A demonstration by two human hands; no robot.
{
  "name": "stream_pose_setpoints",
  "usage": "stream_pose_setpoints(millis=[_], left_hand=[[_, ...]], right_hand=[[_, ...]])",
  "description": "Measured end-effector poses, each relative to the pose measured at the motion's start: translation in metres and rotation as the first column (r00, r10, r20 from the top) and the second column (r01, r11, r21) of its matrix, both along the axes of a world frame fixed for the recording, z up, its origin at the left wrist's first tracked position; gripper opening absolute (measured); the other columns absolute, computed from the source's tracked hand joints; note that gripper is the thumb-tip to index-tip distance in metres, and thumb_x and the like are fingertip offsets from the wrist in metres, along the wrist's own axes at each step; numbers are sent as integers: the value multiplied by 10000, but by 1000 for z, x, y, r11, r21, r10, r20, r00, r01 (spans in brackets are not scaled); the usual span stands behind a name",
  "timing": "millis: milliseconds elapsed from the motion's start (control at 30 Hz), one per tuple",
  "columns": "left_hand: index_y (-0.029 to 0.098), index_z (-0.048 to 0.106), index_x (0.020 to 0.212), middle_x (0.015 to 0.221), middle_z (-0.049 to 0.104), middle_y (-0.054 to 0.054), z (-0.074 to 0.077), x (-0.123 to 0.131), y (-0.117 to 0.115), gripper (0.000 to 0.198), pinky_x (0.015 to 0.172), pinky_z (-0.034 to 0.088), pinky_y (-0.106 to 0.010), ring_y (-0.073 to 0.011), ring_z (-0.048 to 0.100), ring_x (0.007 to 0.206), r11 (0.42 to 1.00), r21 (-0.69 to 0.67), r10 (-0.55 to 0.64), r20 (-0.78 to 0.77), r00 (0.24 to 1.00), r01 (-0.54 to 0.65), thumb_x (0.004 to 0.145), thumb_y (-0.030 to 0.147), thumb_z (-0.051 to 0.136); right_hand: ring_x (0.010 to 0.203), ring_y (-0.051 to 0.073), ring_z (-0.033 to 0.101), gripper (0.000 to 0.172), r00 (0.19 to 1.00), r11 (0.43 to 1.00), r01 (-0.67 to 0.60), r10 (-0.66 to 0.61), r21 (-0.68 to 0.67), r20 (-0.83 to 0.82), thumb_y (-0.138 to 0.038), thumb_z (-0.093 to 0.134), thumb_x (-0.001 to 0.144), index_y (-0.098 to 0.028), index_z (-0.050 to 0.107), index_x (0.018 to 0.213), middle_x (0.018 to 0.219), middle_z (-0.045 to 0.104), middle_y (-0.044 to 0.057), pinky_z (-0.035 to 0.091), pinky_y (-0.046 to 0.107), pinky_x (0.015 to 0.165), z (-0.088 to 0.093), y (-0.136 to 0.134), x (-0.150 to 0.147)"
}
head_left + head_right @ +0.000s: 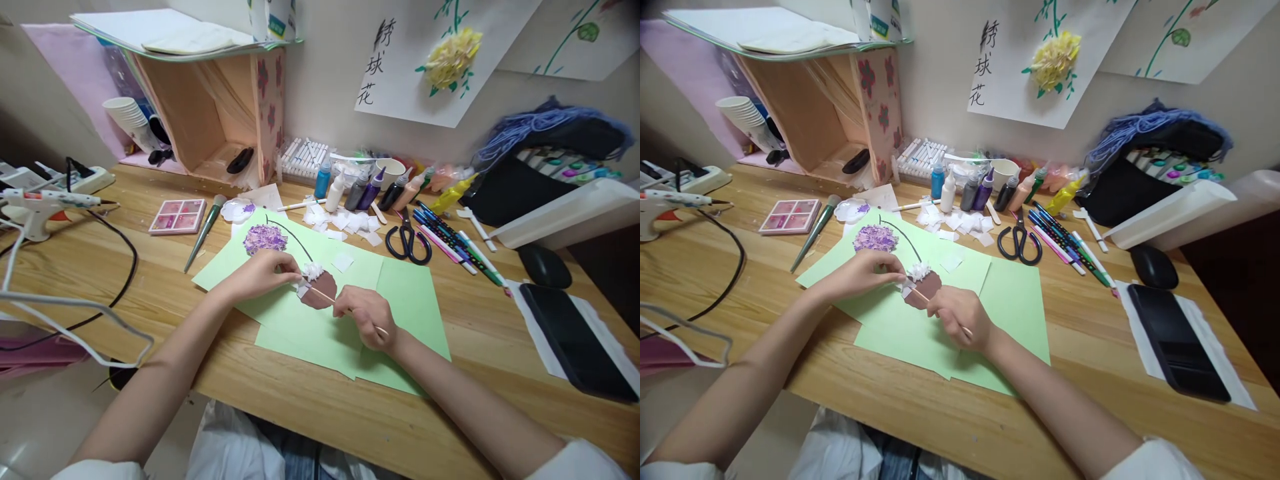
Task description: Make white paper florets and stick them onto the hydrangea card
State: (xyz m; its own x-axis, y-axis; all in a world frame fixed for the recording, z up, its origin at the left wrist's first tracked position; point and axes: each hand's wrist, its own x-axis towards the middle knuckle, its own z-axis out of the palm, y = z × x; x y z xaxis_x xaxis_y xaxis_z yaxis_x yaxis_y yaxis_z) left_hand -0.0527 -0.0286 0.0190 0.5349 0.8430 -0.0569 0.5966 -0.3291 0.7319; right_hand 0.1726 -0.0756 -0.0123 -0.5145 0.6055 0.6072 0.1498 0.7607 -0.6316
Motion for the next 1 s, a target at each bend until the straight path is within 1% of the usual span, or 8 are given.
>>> stream_pose_setpoints(millis=[67,167,267,467,667,833,1000], left_hand=[[176,655,783,768,670,-26,-2,2,0,207,630,406,-238,-145,582,709,998,67,3,-21,1000,-1,813,324,512],[171,643,784,776,656,-34,-2,3,0,190,643,397,-252,-151,568,714,987,161,4,-64,998,6,823,294,504],[167,636,796,785,646,-45,-2,4,0,172,658,396,-264,-161,561,732,978,208,-3,-97,995,23,827,270,502],[172,617,800,800,638,-47,-5,8,-2,156,658,394,-268,-169,558,749,971,235,-7,-123,992,36,834,240,481],[165,599,807,814,629,-51,-6,10,-3,148,668,400,-272,-171,556,762,967,252,0,-110,994,28,843,231,472],[162,593,798,813,632,-49,-7,9,-2,139,666,393,-270,-170,551,761,964,266,11,-110,994,19,843,226,478],[165,599,804,811,632,-49,-8,10,-2,141,668,392,-272,-174,552,768,965,261,12,-120,993,19,840,234,481]], right_hand=[[571,146,524,319,998,999,-13,9,52,68,-239,247,920,-206,529,775,624,570,26,427,281,543,-2,2,-2],[572,151,518,249,984,991,-6,-17,131,176,-204,293,895,-204,528,811,642,584,31,418,282,535,-5,3,-5],[567,156,510,220,974,985,1,-41,174,224,-191,314,882,-199,524,819,630,573,31,409,283,529,-7,3,-6],[557,160,498,199,977,983,37,-73,178,199,-174,318,872,-211,502,807,627,558,24,391,283,534,-7,2,-6],[549,158,494,197,969,978,17,-67,206,237,-172,315,872,-215,490,790,604,542,17,380,279,529,-6,2,-7],[554,159,497,180,961,976,64,-117,209,251,-164,326,869,-212,486,802,614,554,20,378,281,531,-6,2,-8],[539,159,493,223,963,978,102,-143,180,229,-174,317,871,-212,509,764,601,548,19,383,287,525,-5,0,-8]])
